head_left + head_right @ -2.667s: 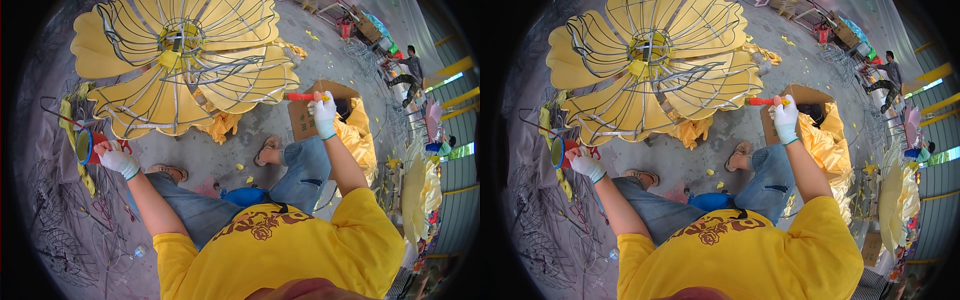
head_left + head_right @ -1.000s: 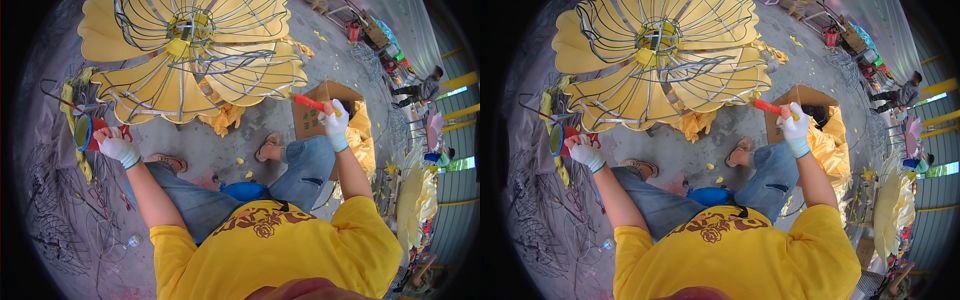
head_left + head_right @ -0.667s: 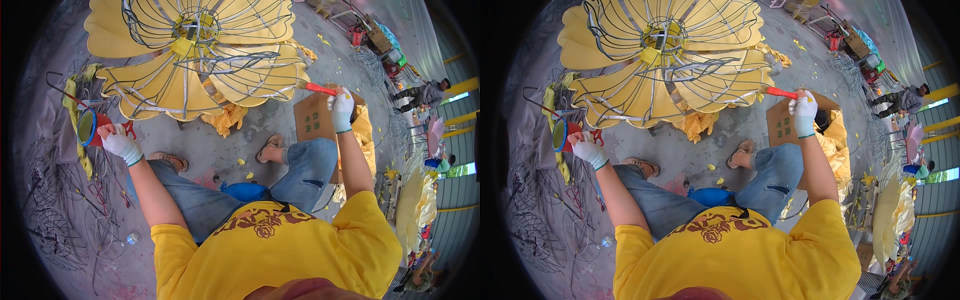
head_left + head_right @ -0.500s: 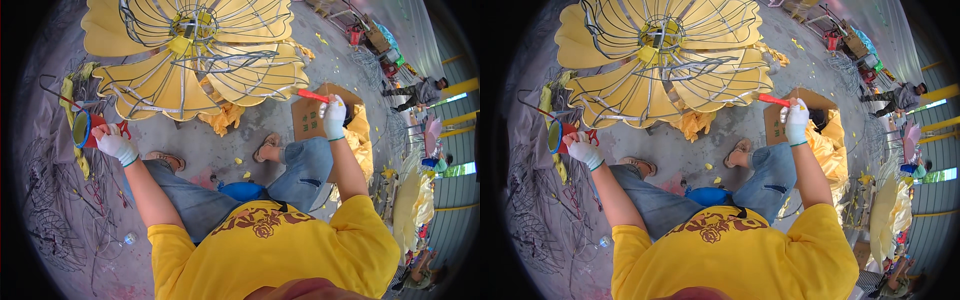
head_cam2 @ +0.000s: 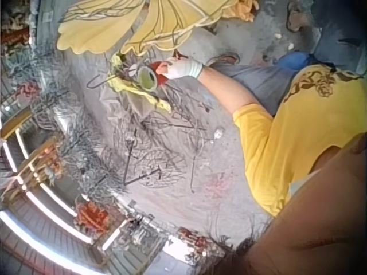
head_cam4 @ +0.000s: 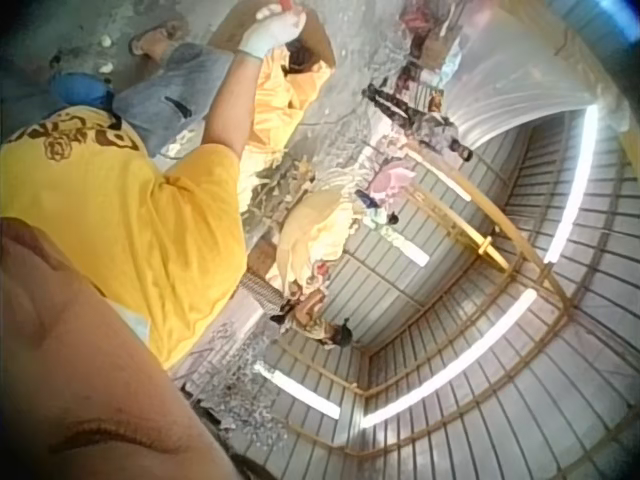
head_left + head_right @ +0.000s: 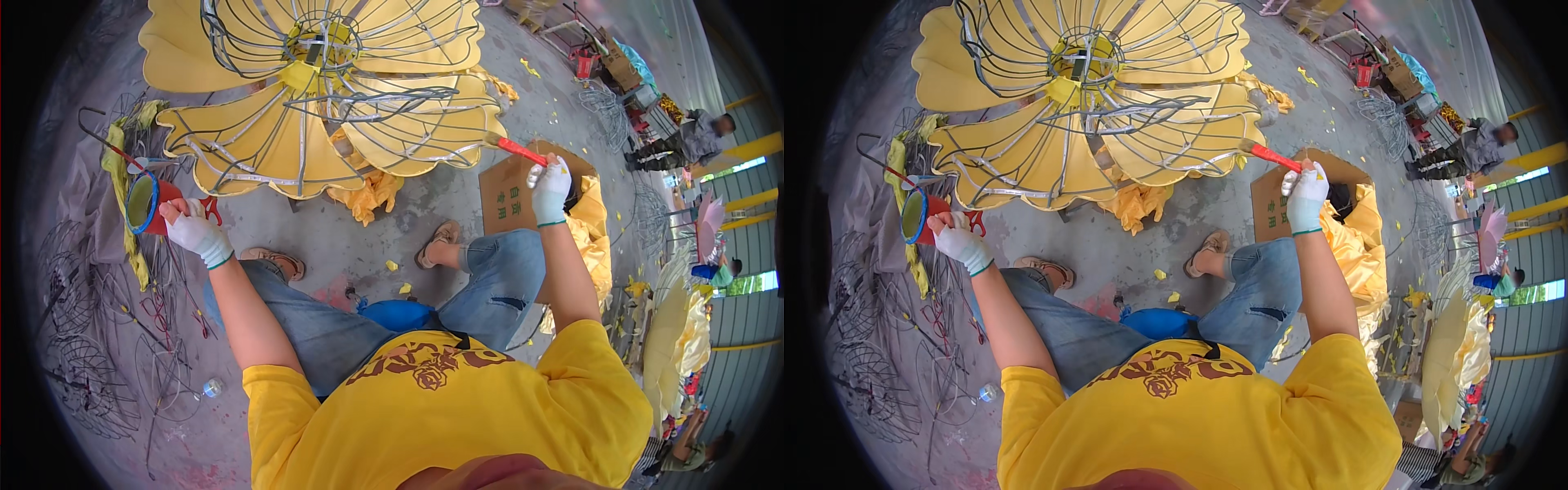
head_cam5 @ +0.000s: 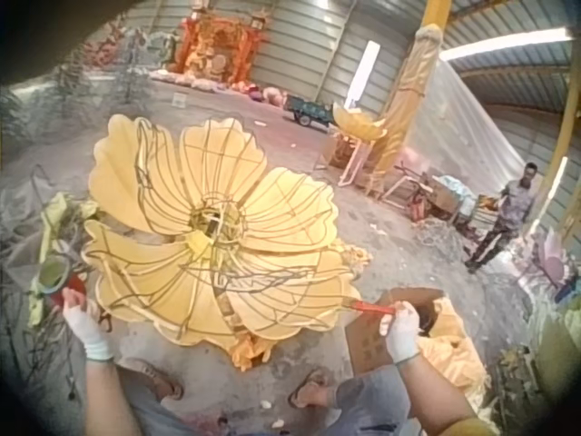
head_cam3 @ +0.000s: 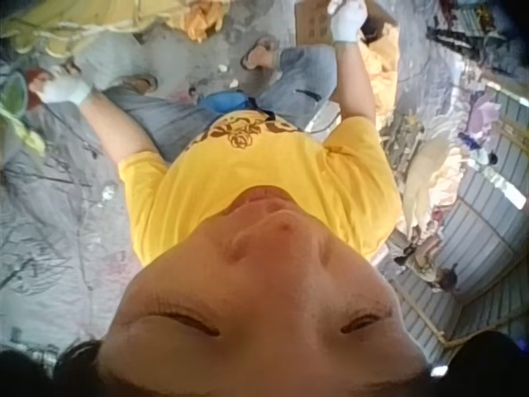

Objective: Painting a large yellow flower-shaped decorative structure using a brush and paint.

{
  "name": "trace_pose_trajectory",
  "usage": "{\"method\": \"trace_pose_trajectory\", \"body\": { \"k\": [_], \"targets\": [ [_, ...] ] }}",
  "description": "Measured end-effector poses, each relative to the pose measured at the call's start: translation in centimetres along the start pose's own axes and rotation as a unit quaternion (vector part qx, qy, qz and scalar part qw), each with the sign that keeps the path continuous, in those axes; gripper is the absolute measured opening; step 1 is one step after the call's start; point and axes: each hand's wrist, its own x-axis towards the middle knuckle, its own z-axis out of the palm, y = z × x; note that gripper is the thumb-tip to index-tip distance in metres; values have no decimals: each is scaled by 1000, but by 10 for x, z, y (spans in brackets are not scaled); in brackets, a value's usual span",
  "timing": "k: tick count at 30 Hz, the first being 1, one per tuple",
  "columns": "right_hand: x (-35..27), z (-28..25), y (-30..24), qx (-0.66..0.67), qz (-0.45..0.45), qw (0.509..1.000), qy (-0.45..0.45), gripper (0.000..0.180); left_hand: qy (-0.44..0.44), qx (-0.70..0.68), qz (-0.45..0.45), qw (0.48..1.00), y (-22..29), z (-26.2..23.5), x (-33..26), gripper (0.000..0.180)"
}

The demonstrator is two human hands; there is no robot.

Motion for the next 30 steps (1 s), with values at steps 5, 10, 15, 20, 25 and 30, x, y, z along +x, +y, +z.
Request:
{"method": "trace_pose_trajectory", "body": {
  "k": [5, 10, 15, 20, 25, 30],
  "targets": [
    [-27, 8, -4, -82, 10, 995, -49, 21, -16, -2, -4, 1000, 1, -7, 6, 42],
    [-34, 0, -29, -127, 38, 989, -60, 22, -9, 1, 2, 1000, 1, -7, 4, 41],
    [-26, 34, -35, -251, -61, 962, -89, 20, -15, 1, 1, 1000, -3, -4, 4, 41],
    [-35, 61, -37, -546, -421, 700, -188, 21, -16, 9, 13, 1000, -4, 0, -1, 42],
    [-59, 64, -42, -519, -301, 767, -229, 23, -11, 15, 6, 1000, -2, -13, 6, 43],
    [-64, 74, -38, -433, -196, 854, -213, 13, -1, 15, 17, 1000, -2, -1, 3, 43]
  ]
}}
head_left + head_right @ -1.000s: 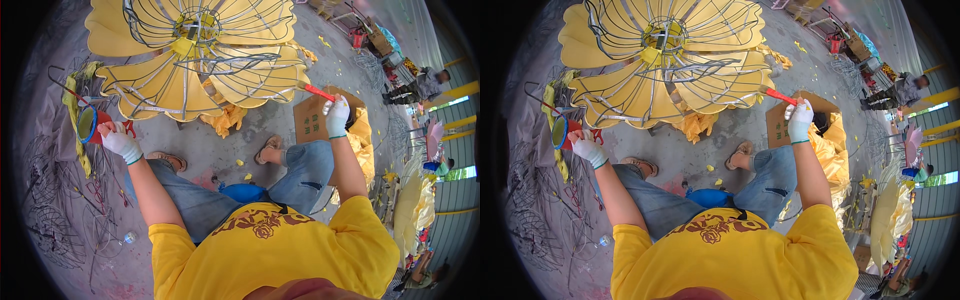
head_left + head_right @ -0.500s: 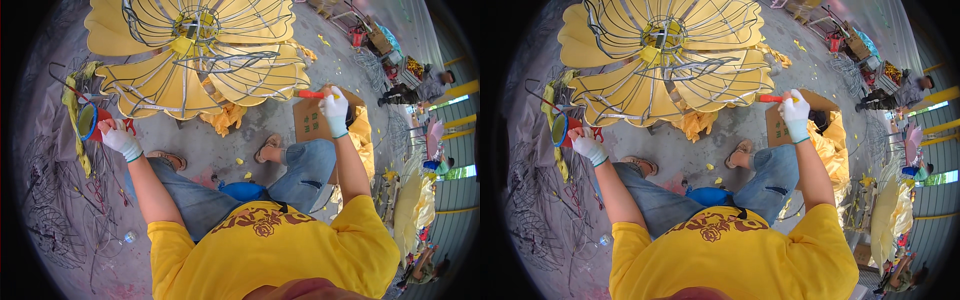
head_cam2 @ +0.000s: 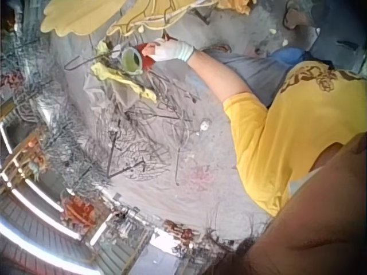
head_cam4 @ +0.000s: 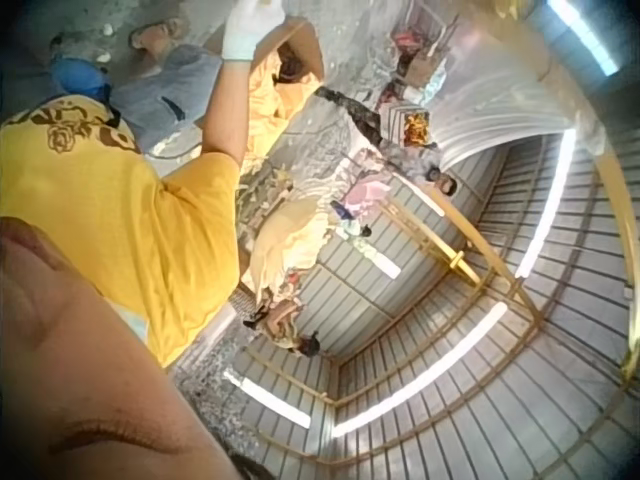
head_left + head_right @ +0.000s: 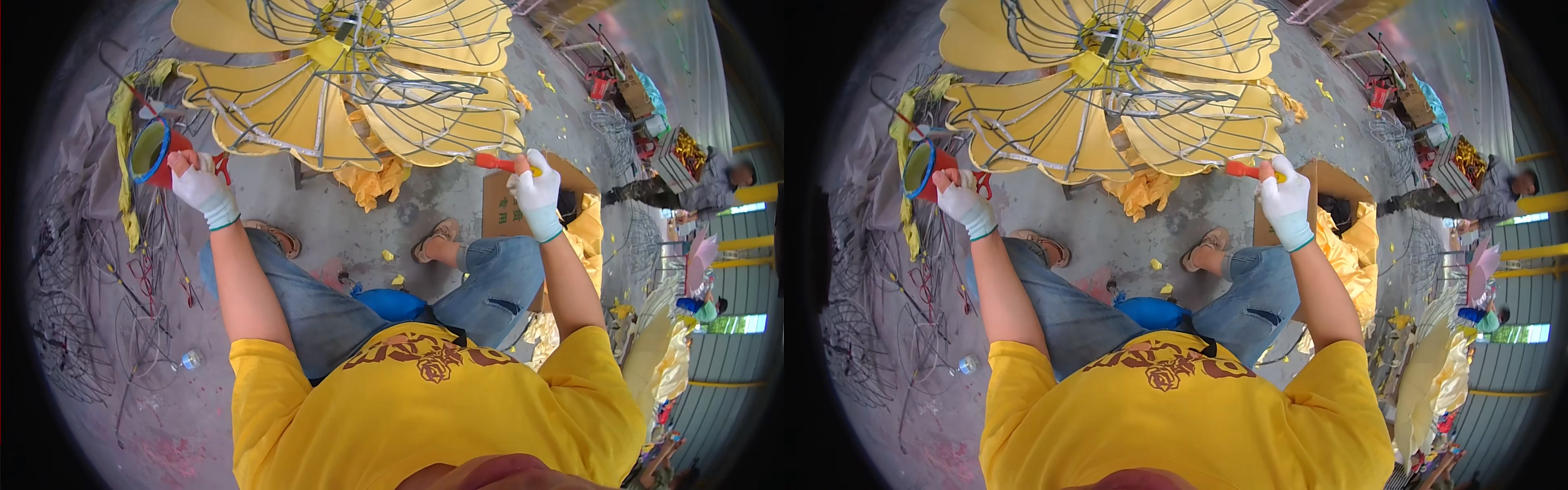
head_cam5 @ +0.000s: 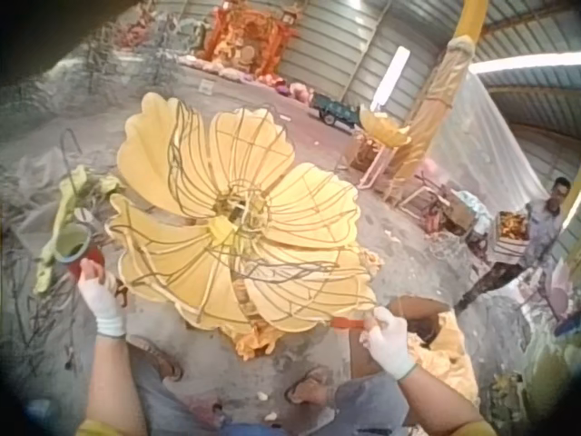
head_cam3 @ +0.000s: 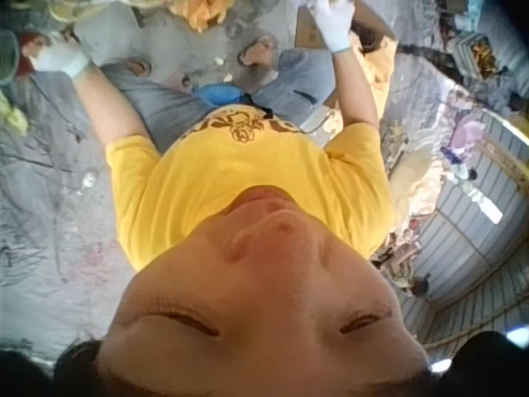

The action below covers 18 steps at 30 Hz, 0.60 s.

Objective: Painting a large yellow flower-shaped decorative structure using a brush and paint.

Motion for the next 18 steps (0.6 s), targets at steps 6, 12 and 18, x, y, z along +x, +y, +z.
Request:
{"method": "trace_pose_trajectory", "body": {
  "k": [6, 12, 18],
  "targets": [
    [30, -9, -16, 176, 108, 979, -2, 13, 16, -2, 0, 1000, 4, -2, -2, 43],
    [51, 16, -13, -128, -183, 961, -162, 16, 12, -2, -12, 1000, 8, -6, 0, 44],
    [83, 85, -10, -293, -230, 877, -303, 23, 22, 0, -11, 1000, 13, 1, -1, 46]
  ]
}}
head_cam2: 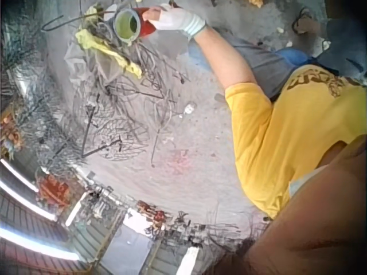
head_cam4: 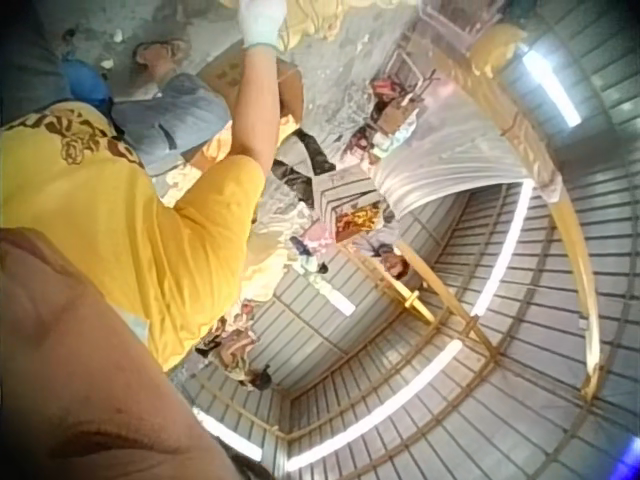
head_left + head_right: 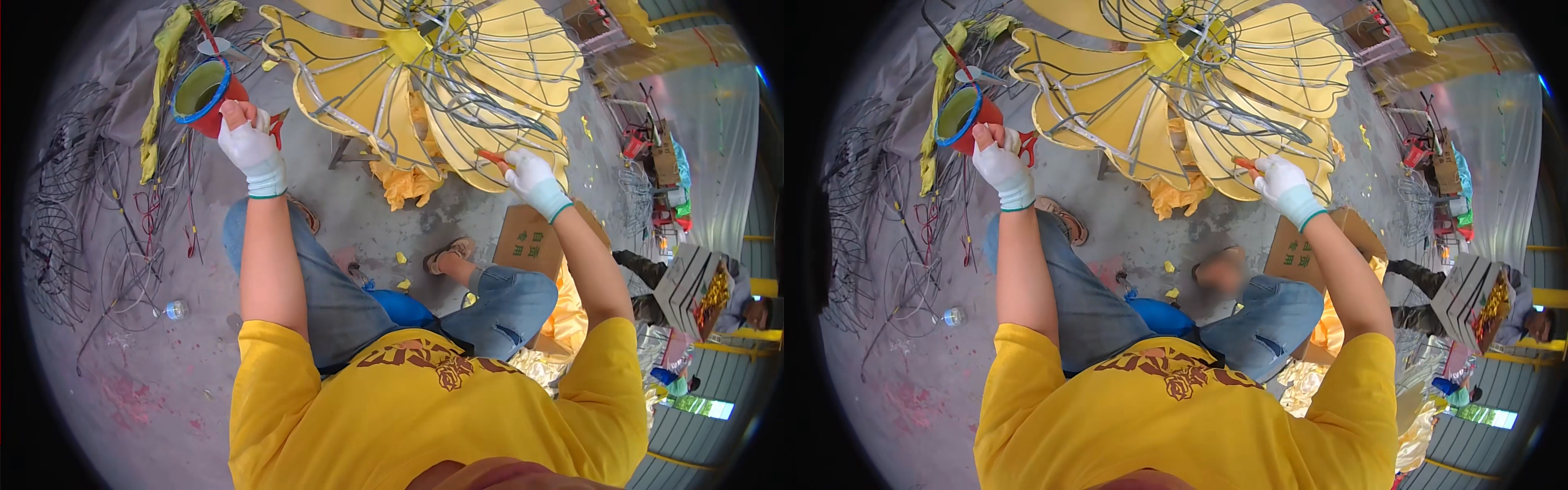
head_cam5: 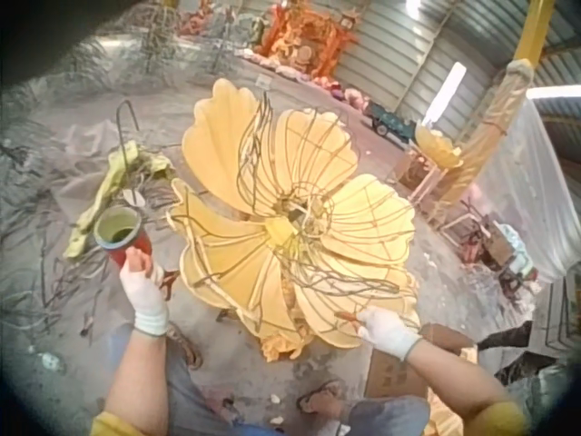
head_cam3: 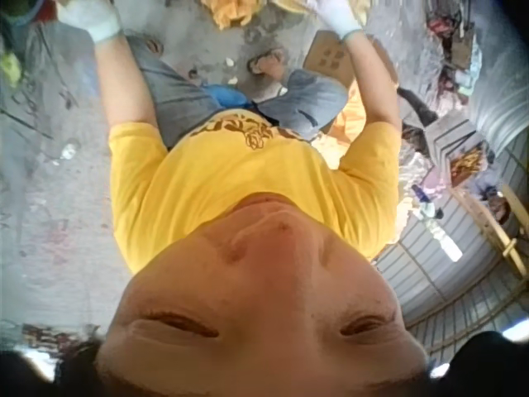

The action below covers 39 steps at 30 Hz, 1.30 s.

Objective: Painting a large yellow flower-shaped decorative structure using a brush and paint.

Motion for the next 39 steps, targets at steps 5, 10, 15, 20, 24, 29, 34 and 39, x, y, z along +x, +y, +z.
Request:
{"method": "trace_pose_trajectory", "body": {
  "k": [5, 10, 15, 20, 24, 29, 34, 39],
  "targets": [
    [54, 27, -20, -63, -12, 998, -27, 23, -4, -8, 6, 1000, -4, -4, 5, 46],
    [75, 45, -34, -83, 80, 991, -74, 21, -15, -9, -9, 1000, -1, -9, 6, 48],
    [74, 52, -49, -86, 100, 990, -45, 20, -22, -6, 0, 1000, 2, -5, 7, 49],
    [102, 67, -67, -55, 143, 987, -56, 20, -16, -7, -12, 1000, 4, 1, 5, 49],
    [130, 63, -83, -81, 137, 981, -113, 26, -16, 2, -11, 1000, 4, -5, 6, 49],
    [160, 85, -91, 88, 261, 961, 9, 34, -16, -7, -19, 1000, 9, -6, 7, 48],
    [186, 108, -85, 135, 303, 943, 20, 45, -13, -18, -20, 1000, 9, -9, 7, 46],
    [205, 124, -71, 132, 310, 941, 15, 48, -13, -24, -21, 999, 5, -7, 6, 45]
  ]
}}
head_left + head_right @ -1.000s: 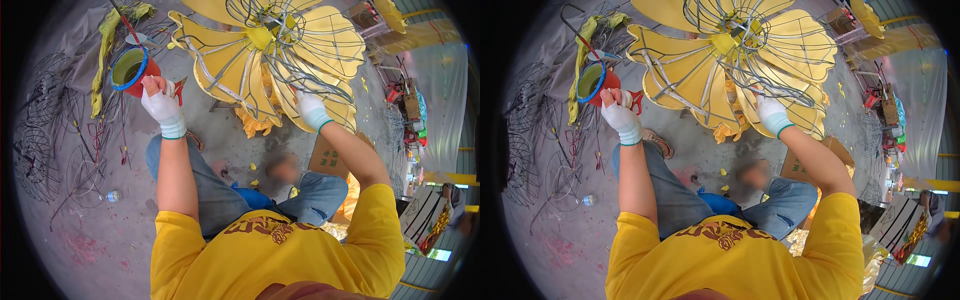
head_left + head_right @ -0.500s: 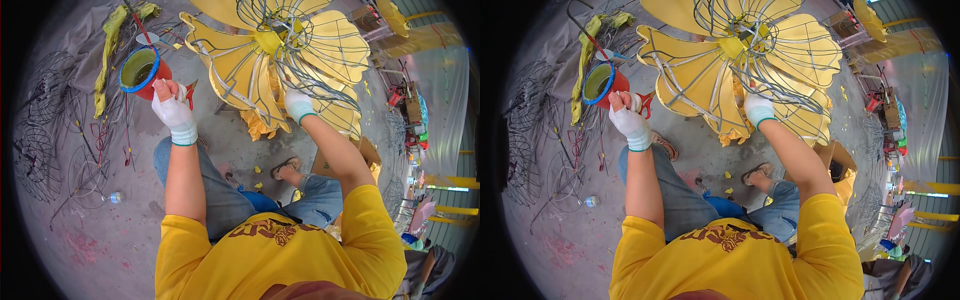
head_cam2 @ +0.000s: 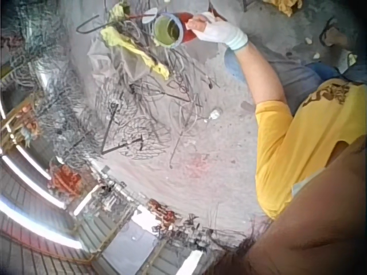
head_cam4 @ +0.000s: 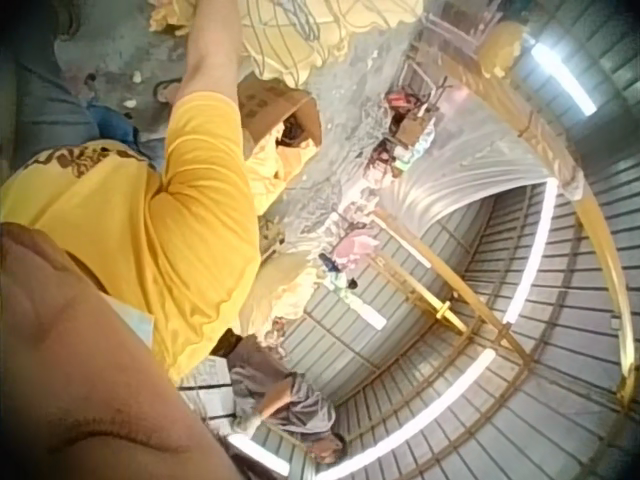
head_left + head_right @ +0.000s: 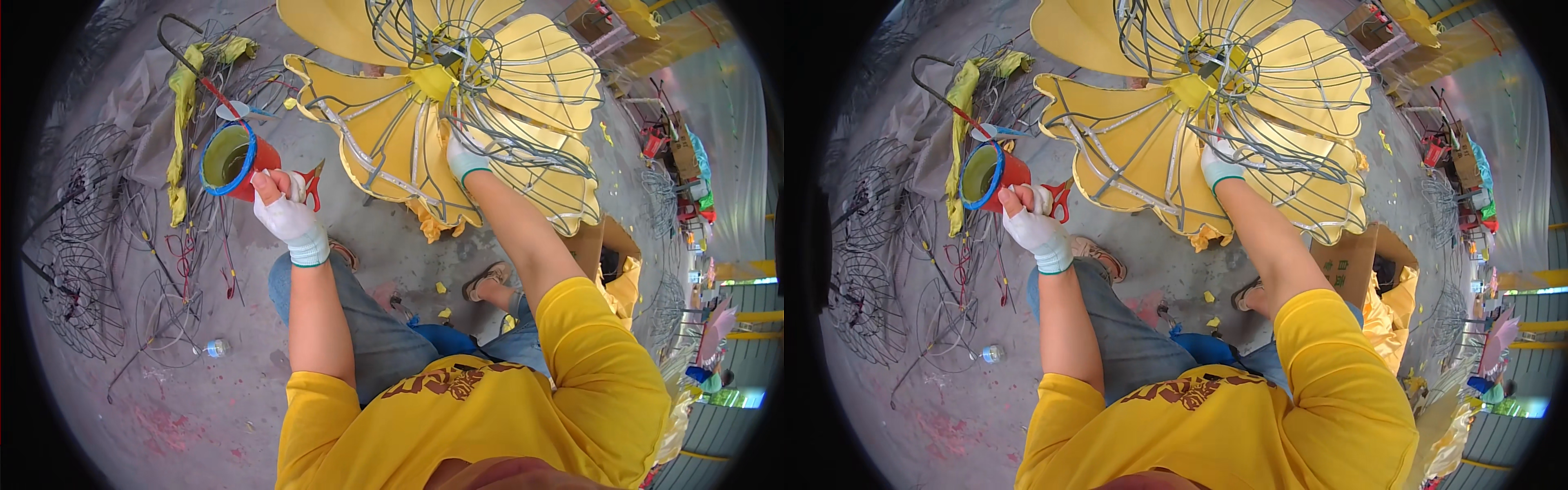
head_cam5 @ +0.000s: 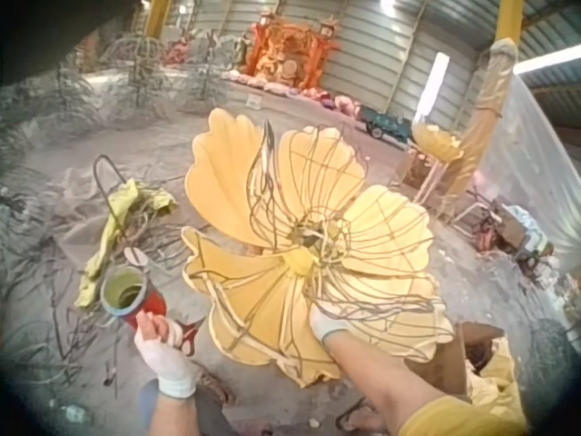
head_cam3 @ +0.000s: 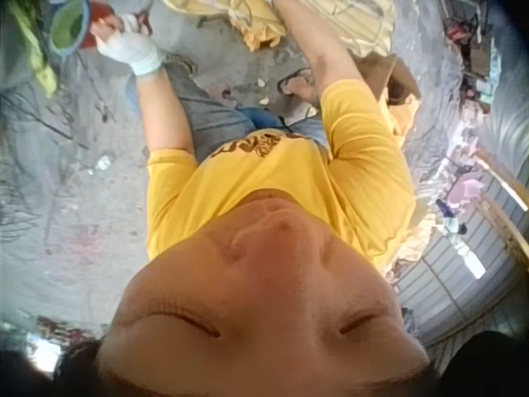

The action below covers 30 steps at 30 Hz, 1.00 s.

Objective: Painting a large yellow flower-shaped decorative structure using a brush and paint.

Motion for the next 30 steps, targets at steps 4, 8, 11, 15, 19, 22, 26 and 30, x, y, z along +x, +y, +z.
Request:
{"method": "trace_pose_trajectory", "body": {
  "k": [4, 8, 11, 15, 19, 22, 26, 30],
  "targets": [
    [-12, -5, -3, 11, 1, 1000, -15, 42, -4, -2, 12, 1000, 2, 0, 0, 45],
    [-34, -13, 18, -14, -79, 996, 43, 43, -7, -1, 10, 1000, -1, 0, 0, 45],
    [-52, -32, 34, -77, -126, 989, 17, 41, 1, 5, 16, 1000, 2, 2, -2, 45],
    [-84, -74, 54, -171, -133, 971, -105, 34, -5, 5, 19, 1000, -1, -4, -2, 46],
    [-120, -125, 80, -192, -144, 961, -140, 30, -2, 4, 23, 1000, -5, -7, -2, 45],
    [-148, -168, 95, -206, -155, 954, -151, 29, -3, 9, 23, 1000, -1, -7, -6, 44],
    [-177, -215, 119, -220, -144, 951, -161, 28, -11, 21, 19, 1000, 0, -6, -10, 45],
    [-211, -262, 130, -250, -122, 951, -135, 26, -16, 24, 17, 999, -5, -8, -9, 45]
  ]
}}
